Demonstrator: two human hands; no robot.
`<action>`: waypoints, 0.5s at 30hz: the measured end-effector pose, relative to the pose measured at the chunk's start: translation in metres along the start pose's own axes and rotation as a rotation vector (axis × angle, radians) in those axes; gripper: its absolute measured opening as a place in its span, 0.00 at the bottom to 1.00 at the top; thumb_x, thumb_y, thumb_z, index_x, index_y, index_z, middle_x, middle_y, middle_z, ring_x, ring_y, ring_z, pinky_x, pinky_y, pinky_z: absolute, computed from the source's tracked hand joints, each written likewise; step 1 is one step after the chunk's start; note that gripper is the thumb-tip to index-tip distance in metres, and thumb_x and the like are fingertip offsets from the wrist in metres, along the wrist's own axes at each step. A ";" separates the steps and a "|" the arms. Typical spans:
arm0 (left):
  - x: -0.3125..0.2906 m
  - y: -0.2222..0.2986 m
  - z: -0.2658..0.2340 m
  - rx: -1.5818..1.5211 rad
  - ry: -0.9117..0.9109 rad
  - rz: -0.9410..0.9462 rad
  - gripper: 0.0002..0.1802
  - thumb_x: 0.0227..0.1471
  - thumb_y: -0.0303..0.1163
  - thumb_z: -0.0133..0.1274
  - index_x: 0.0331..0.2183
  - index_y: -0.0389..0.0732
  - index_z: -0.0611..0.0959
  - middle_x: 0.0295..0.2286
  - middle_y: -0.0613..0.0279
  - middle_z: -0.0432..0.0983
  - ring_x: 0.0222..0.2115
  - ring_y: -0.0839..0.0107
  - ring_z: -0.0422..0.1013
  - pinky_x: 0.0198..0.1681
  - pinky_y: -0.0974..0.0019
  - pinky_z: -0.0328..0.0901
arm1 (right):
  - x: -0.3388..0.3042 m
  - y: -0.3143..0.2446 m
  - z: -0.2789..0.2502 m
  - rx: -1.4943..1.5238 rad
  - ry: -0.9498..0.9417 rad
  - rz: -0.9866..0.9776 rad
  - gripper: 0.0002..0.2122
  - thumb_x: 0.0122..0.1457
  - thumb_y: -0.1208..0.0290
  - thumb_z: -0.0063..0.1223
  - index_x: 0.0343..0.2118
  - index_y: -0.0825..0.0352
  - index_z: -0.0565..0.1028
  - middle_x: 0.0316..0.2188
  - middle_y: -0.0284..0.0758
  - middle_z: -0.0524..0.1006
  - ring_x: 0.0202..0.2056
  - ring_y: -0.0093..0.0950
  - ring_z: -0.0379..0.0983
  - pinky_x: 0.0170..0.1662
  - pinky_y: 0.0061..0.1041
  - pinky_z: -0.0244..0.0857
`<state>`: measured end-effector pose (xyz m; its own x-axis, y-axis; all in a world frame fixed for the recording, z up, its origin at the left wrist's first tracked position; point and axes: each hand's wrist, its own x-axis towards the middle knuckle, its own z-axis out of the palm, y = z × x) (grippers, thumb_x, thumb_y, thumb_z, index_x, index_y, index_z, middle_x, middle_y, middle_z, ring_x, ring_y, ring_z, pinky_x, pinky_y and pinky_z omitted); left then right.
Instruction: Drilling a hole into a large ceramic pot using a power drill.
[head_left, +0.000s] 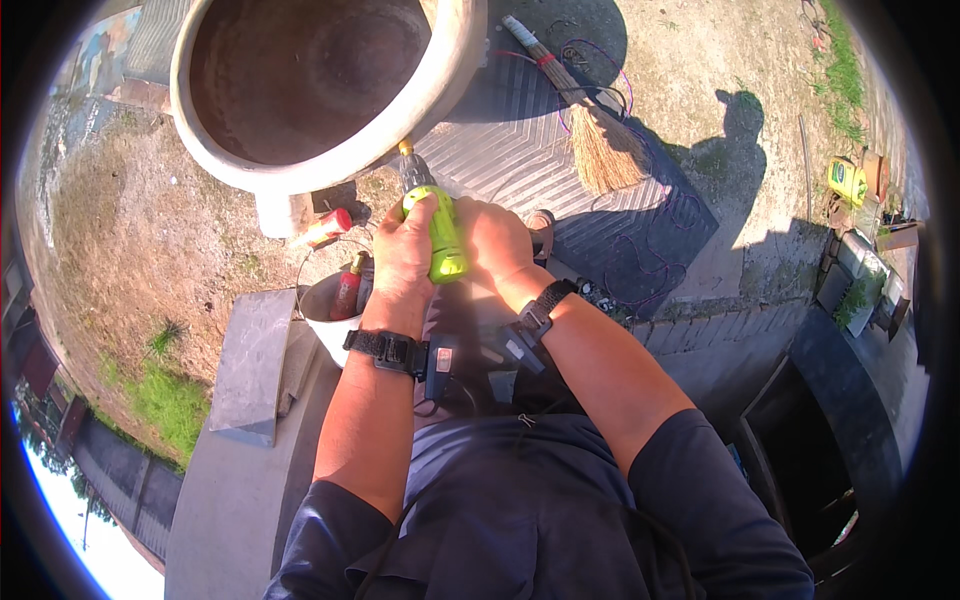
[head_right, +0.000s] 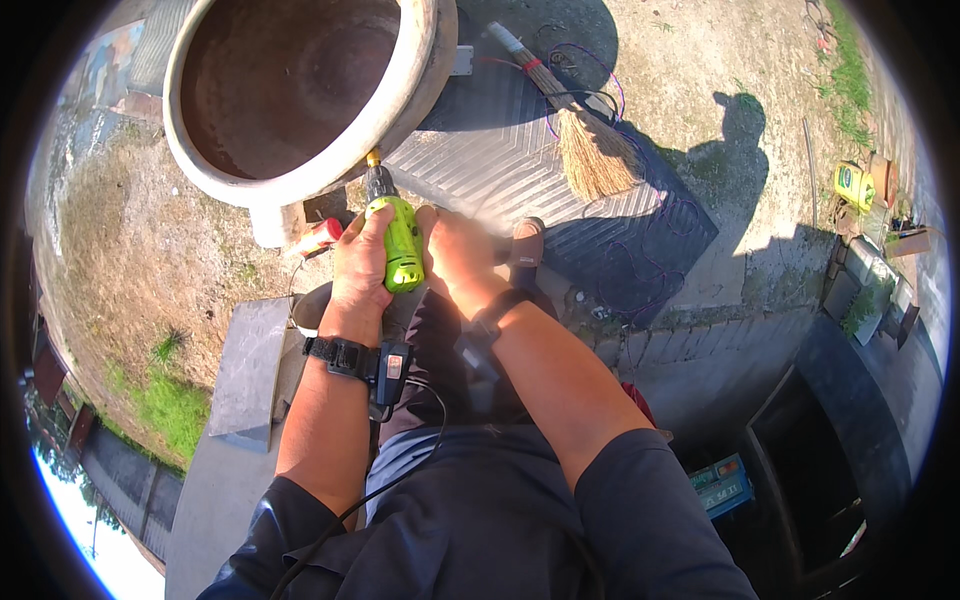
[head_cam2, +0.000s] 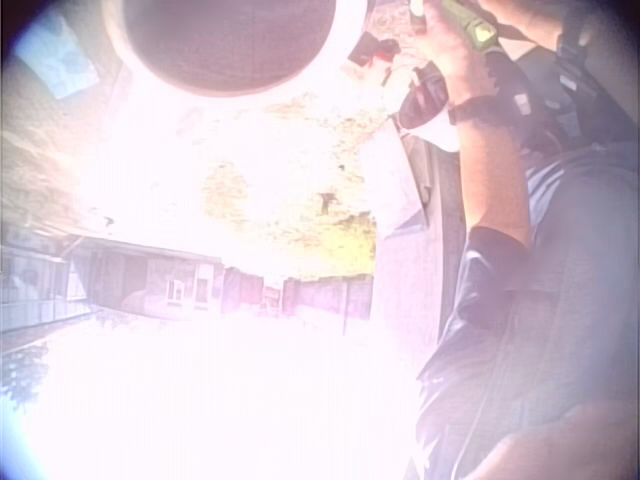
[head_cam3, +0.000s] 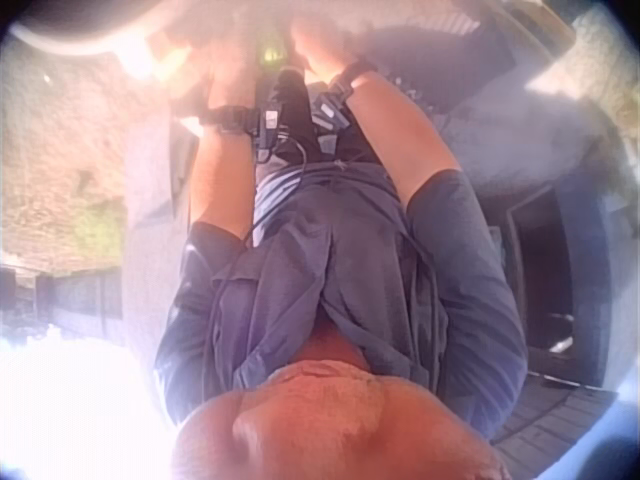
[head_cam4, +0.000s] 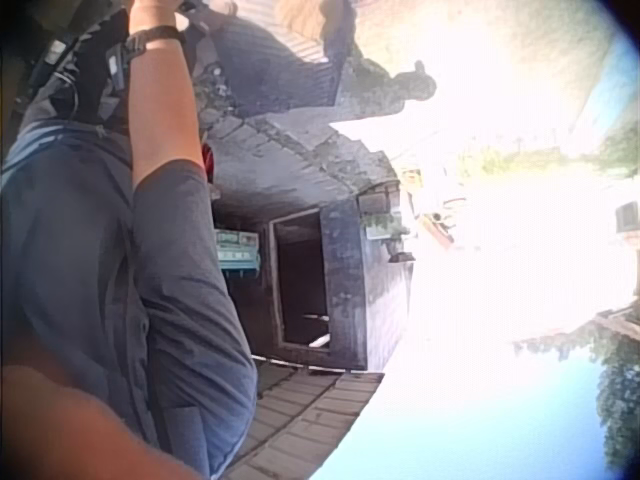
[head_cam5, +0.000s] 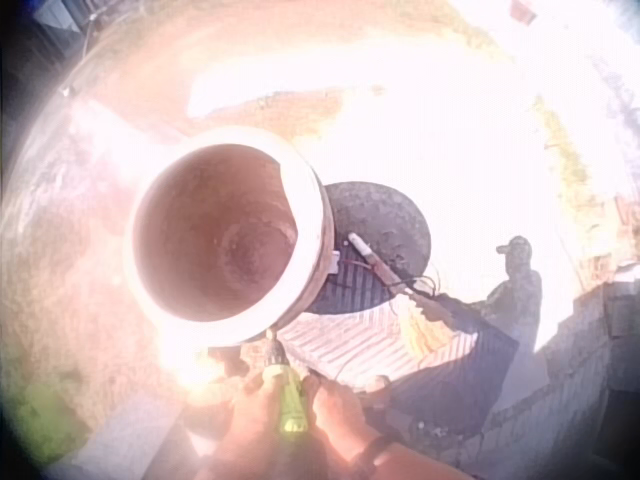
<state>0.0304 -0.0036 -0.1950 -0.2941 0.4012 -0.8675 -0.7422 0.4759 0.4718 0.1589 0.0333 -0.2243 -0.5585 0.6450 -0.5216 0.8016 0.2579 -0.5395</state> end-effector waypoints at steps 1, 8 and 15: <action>0.000 0.000 0.000 0.005 0.001 -0.003 0.16 0.60 0.34 0.57 0.43 0.32 0.78 0.31 0.53 0.79 0.25 0.63 0.78 0.25 0.61 0.75 | 0.000 0.000 -0.001 0.003 0.004 0.000 0.08 0.56 0.70 0.52 0.37 0.65 0.72 0.31 0.43 0.80 0.35 0.43 0.80 0.36 0.40 0.72; -0.001 0.001 0.001 0.005 0.006 -0.001 0.16 0.60 0.35 0.57 0.43 0.31 0.78 0.31 0.53 0.79 0.25 0.63 0.78 0.25 0.61 0.75 | 0.001 0.002 0.002 -0.006 -0.010 -0.001 0.08 0.55 0.71 0.53 0.37 0.65 0.72 0.32 0.42 0.80 0.36 0.42 0.80 0.36 0.40 0.72; -0.001 0.001 0.003 0.019 -0.003 0.004 0.17 0.59 0.36 0.57 0.44 0.32 0.79 0.31 0.54 0.79 0.25 0.63 0.77 0.26 0.61 0.75 | 0.001 0.007 0.009 0.010 0.047 -0.032 0.07 0.54 0.71 0.53 0.35 0.65 0.72 0.29 0.43 0.79 0.33 0.42 0.80 0.34 0.40 0.72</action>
<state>0.0313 -0.0014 -0.1927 -0.2948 0.4056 -0.8652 -0.7297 0.4890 0.4779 0.1621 0.0294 -0.2341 -0.5729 0.6699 -0.4722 0.7812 0.2721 -0.5618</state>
